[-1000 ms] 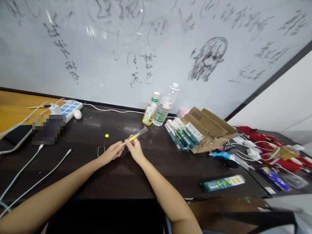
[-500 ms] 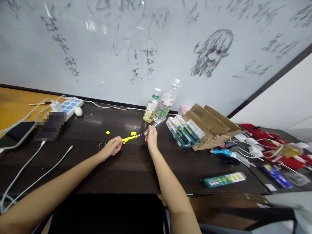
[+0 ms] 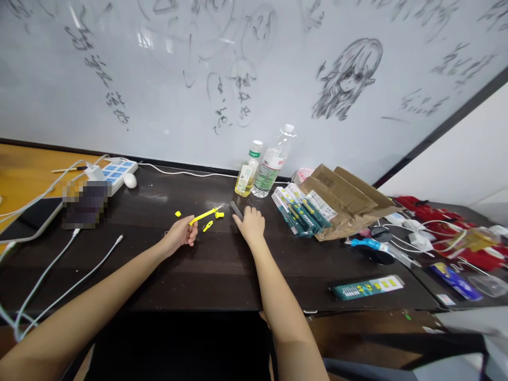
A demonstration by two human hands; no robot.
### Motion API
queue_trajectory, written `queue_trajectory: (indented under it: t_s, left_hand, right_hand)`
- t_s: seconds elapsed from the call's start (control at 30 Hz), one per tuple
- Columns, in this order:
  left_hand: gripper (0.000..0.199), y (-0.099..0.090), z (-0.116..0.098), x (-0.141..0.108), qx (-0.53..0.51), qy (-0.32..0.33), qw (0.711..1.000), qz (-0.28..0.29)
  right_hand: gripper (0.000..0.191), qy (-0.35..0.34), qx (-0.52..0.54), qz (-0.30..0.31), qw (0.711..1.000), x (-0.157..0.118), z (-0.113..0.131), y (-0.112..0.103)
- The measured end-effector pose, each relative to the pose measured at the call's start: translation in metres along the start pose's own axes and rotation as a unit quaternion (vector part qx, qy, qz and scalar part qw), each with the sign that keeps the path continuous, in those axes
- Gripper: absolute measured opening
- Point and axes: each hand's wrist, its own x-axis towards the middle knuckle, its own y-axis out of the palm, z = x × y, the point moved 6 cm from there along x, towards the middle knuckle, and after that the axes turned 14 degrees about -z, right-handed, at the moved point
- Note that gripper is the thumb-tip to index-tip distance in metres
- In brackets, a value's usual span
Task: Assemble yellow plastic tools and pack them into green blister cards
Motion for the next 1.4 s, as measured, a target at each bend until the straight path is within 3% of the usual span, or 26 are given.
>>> queue_trajectory:
  t_s: [0.07,0.1,0.2,0.3,0.4,0.57,0.77,0.97,1.0,1.07,1.13,1.2,1.3,1.4]
  left_hand:
    - [0.035,0.006,-0.002,-0.005,0.010,-0.008,1.000,0.025]
    - [0.036,0.009,-0.002,-0.008,0.013,-0.010,0.999,0.039]
    - [0.039,0.014,-0.001,-0.012,0.023,-0.016,0.997,0.075]
    - [0.040,0.015,0.004,-0.012,0.049,-0.019,0.994,0.095]
    - [0.038,0.015,0.007,-0.009,0.082,0.000,0.990,0.115]
    - [0.042,0.019,0.005,-0.010,0.125,0.063,0.976,0.164]
    - [0.043,0.013,0.006,-0.006,0.187,0.146,0.965,0.109]
    - [0.042,0.009,0.002,-0.003,0.165,0.155,0.970,0.085]
    - [0.044,0.008,0.000,-0.003,0.161,0.158,0.971,0.081]
    - [0.049,0.008,-0.002,-0.004,0.153,0.160,0.972,0.080]
    - [0.052,0.008,-0.003,-0.003,0.139,0.159,0.974,0.079]
    - [0.051,0.007,-0.003,-0.002,0.127,0.158,0.976,0.077]
    - [0.042,0.007,-0.004,-0.002,0.116,0.158,0.978,0.078]
    - [0.024,0.008,-0.004,-0.002,0.102,0.136,0.982,0.078]
  right_hand:
    - [0.033,0.005,0.169,-0.013,0.986,-0.001,0.012,0.001]
    - [0.037,0.020,0.272,0.011,0.962,-0.004,0.019,0.004]
    - [0.043,0.095,0.517,0.135,0.840,-0.017,0.042,0.019]
    - [0.036,0.123,0.615,0.188,0.756,-0.029,0.059,0.024]
    - [0.035,0.123,0.636,0.211,0.732,-0.037,0.066,0.026]
    - [0.035,0.091,0.623,0.258,0.733,-0.047,0.075,0.032]
    - [0.035,0.054,0.601,0.258,0.755,-0.056,0.083,0.034]
    - [0.032,0.121,0.624,0.274,0.722,-0.049,0.076,0.049]
    - [0.028,0.123,0.614,0.262,0.734,-0.046,0.072,0.049]
    - [0.019,0.088,0.563,0.207,0.795,-0.040,0.064,0.044]
    - [0.013,-0.009,0.454,0.140,0.880,-0.039,0.062,0.034]
    - [0.017,-0.143,0.311,0.100,0.934,-0.045,0.069,0.027]
    - [0.025,-0.282,0.136,0.091,0.945,-0.057,0.082,0.024]
    - [0.021,-0.315,0.064,0.082,0.943,-0.060,0.086,0.021]
